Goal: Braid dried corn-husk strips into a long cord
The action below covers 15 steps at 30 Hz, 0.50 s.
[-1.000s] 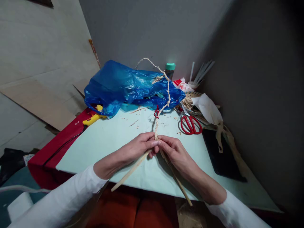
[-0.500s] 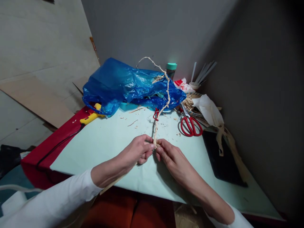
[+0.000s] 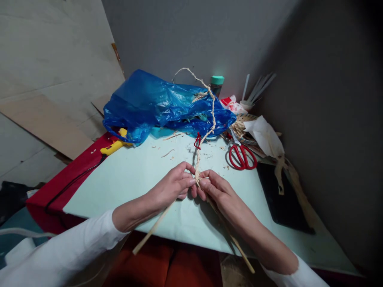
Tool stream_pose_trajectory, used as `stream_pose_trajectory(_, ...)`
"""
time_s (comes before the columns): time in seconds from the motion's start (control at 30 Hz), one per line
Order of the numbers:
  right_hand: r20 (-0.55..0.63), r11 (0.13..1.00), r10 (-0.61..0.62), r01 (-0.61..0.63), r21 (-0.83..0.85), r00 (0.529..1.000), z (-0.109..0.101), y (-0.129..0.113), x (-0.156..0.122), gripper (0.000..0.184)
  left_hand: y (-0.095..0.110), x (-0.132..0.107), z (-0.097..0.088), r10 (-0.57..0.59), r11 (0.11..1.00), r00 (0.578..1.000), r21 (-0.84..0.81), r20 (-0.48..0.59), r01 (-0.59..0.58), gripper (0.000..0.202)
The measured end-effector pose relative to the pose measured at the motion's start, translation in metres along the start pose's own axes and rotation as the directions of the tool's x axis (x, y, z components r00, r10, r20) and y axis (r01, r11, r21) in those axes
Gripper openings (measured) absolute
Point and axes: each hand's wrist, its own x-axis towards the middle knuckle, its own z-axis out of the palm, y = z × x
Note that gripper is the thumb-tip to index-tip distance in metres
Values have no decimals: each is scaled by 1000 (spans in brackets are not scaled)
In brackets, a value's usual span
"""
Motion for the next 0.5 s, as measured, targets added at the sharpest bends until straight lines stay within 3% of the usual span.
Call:
stream_pose_trajectory(0.13,17,1000,-4,3,28,1000,1,-2,1,14,1,1,-4,-49,998,999,-40,21,50,9)
stream_pose_trajectory(0.27,-33,996,83,-84,-27,996,-1,-3,1,18,0,3,-5,-67,997,998,-25,17,67,8)
stream_pose_trajectory(0.5,10,996,83,-84,17,996,-2,-8,1,22,-1,3,-6,-36,989,996,142,-80,47,11)
